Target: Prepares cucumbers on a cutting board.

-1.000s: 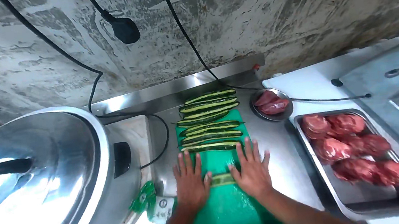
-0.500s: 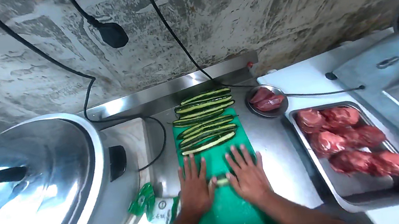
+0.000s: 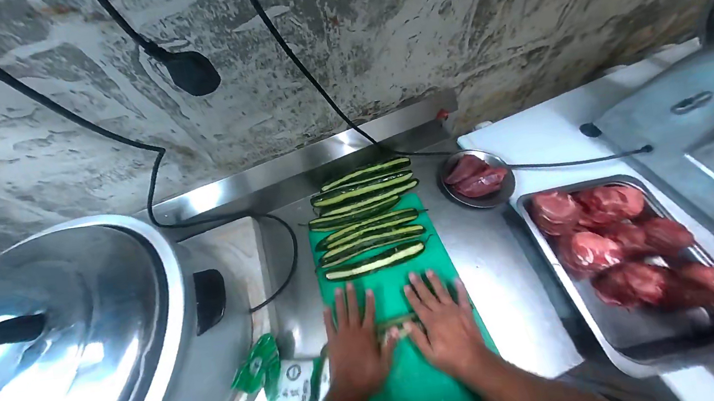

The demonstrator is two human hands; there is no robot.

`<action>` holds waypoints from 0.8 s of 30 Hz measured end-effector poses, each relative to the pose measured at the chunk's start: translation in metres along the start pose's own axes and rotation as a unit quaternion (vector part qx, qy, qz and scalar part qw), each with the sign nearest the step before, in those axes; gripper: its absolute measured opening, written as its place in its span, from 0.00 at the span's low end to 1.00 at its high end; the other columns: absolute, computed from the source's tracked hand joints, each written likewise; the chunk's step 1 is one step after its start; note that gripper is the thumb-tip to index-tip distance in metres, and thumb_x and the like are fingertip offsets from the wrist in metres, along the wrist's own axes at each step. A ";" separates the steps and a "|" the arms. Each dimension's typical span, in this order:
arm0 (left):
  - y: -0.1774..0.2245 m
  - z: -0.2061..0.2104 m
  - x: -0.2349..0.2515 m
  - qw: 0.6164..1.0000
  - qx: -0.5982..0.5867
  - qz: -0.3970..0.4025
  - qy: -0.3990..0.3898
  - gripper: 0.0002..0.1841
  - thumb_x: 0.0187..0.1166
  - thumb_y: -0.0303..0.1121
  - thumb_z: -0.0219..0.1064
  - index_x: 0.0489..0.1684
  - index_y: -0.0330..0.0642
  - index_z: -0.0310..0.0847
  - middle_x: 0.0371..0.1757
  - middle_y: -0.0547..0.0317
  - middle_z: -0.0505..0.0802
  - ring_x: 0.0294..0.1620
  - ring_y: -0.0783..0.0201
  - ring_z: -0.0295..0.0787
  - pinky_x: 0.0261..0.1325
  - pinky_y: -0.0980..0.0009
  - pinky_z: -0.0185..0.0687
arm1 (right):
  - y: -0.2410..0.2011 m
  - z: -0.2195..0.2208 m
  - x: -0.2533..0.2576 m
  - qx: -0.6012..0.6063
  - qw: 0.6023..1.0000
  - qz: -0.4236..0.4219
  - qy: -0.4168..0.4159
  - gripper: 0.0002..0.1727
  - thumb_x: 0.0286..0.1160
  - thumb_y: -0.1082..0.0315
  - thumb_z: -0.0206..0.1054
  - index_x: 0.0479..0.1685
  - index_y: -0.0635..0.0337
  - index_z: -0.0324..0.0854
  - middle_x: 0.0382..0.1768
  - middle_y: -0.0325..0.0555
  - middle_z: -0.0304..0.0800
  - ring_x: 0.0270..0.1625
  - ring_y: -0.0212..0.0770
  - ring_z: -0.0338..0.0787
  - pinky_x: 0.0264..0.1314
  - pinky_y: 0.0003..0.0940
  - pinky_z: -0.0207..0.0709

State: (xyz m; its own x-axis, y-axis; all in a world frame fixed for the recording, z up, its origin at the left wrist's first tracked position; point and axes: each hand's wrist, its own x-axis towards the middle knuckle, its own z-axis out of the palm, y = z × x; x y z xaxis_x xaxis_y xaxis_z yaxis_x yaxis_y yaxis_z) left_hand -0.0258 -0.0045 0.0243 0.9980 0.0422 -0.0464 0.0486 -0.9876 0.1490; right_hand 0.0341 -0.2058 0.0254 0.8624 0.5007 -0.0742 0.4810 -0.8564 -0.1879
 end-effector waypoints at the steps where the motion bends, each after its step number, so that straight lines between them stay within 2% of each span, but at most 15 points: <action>1: 0.002 0.007 -0.020 0.999 -0.003 0.029 0.029 0.47 0.78 0.76 0.36 0.90 0.54 0.65 0.92 0.46 0.65 0.93 0.39 0.54 0.87 0.30 0.48 | 0.000 0.010 -0.021 0.005 0.999 -0.019 0.039 0.39 0.84 0.31 0.38 0.88 0.37 0.68 0.91 0.30 0.62 0.95 0.53 0.53 0.86 0.81 0.41; 3: 0.003 0.015 -0.033 0.997 0.002 0.054 0.063 0.46 0.78 0.75 0.38 0.87 0.54 0.69 0.90 0.49 0.69 0.92 0.42 0.59 0.86 0.31 0.52 | 0.003 0.020 -0.035 -0.004 0.995 -0.039 0.093 0.38 0.83 0.31 0.40 0.86 0.35 0.71 0.89 0.28 0.67 0.93 0.51 0.59 0.84 0.81 0.45; 5: -0.001 0.009 -0.005 0.999 0.013 0.028 0.041 0.48 0.78 0.76 0.34 0.89 0.53 0.67 0.92 0.47 0.66 0.93 0.39 0.56 0.87 0.30 0.48 | 0.002 0.009 -0.006 -0.018 0.997 -0.021 0.066 0.39 0.83 0.31 0.37 0.87 0.35 0.69 0.90 0.29 0.65 0.94 0.52 0.57 0.84 0.81 0.44; 7: -0.008 -0.003 0.044 0.999 0.008 -0.031 0.003 0.51 0.76 0.78 0.34 0.93 0.51 0.58 0.94 0.40 0.57 0.95 0.33 0.44 0.88 0.27 0.39 | -0.004 -0.017 0.045 -0.007 0.999 0.040 -0.029 0.42 0.83 0.29 0.33 0.94 0.35 0.55 0.96 0.33 0.49 0.97 0.53 0.42 0.88 0.80 0.30; 9: -0.013 -0.013 0.083 0.998 0.000 -0.057 -0.001 0.52 0.74 0.78 0.36 0.94 0.52 0.55 0.95 0.36 0.51 0.95 0.30 0.38 0.89 0.27 0.33 | -0.007 -0.029 0.083 0.009 0.995 0.081 -0.058 0.46 0.79 0.26 0.34 0.97 0.35 0.46 0.98 0.39 0.37 0.98 0.55 0.32 0.88 0.80 0.22; 12: -0.017 -0.032 0.121 0.999 -0.028 -0.030 0.013 0.48 0.76 0.77 0.39 0.93 0.57 0.58 0.96 0.42 0.51 0.96 0.33 0.36 0.90 0.28 0.30 | -0.005 -0.025 0.094 0.021 0.996 0.087 -0.009 0.45 0.78 0.26 0.38 0.96 0.34 0.51 0.97 0.38 0.40 0.98 0.58 0.34 0.87 0.82 0.26; 14: -0.026 -0.043 0.151 0.997 -0.059 -0.045 0.027 0.46 0.78 0.75 0.42 0.92 0.55 0.61 0.96 0.47 0.54 0.96 0.36 0.36 0.91 0.29 0.29 | -0.005 -0.022 0.092 0.022 0.996 0.092 -0.002 0.45 0.77 0.26 0.41 0.95 0.33 0.53 0.97 0.36 0.42 0.98 0.58 0.35 0.86 0.82 0.27; 17: -0.043 -0.055 0.200 0.993 -0.070 -0.093 0.037 0.43 0.80 0.67 0.52 0.91 0.48 0.62 0.94 0.45 0.59 0.96 0.37 0.41 0.91 0.33 0.36 | -0.006 -0.020 0.092 0.029 0.993 0.112 -0.009 0.47 0.76 0.24 0.40 0.95 0.34 0.53 0.97 0.35 0.42 0.98 0.59 0.36 0.86 0.82 0.27; 20: -0.056 -0.060 0.241 0.996 -0.053 -0.076 0.021 0.41 0.81 0.62 0.56 0.91 0.47 0.61 0.92 0.44 0.63 0.94 0.40 0.49 0.91 0.37 0.44 | -0.006 -0.016 0.095 0.025 0.992 0.124 0.017 0.47 0.75 0.23 0.41 0.94 0.36 0.57 0.96 0.38 0.47 0.97 0.60 0.40 0.86 0.82 0.32; 22: -0.053 -0.071 0.256 0.998 -0.034 -0.052 -0.023 0.39 0.82 0.60 0.56 0.90 0.48 0.62 0.87 0.45 0.72 0.89 0.44 0.64 0.89 0.43 0.56 | -0.007 -0.015 0.097 0.024 0.991 0.128 0.024 0.47 0.75 0.24 0.43 0.93 0.37 0.60 0.96 0.39 0.49 0.97 0.60 0.43 0.86 0.82 0.33; 24: -0.047 -0.081 0.263 0.997 -0.011 -0.041 -0.064 0.37 0.81 0.60 0.59 0.85 0.46 0.71 0.81 0.43 0.77 0.82 0.42 0.71 0.82 0.45 0.68 | -0.008 -0.017 0.099 0.028 0.991 0.133 0.013 0.47 0.76 0.24 0.42 0.92 0.38 0.61 0.96 0.39 0.49 0.97 0.60 0.42 0.86 0.82 0.32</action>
State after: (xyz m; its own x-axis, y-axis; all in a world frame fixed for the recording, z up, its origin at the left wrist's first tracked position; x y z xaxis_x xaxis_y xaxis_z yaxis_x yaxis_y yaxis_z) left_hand 0.2381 0.0651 0.0848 0.9774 0.1013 -0.1855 0.1320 -0.9780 0.1616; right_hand 0.1182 -0.1516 0.0359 0.9617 0.2537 -0.1038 0.2268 -0.9490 -0.2191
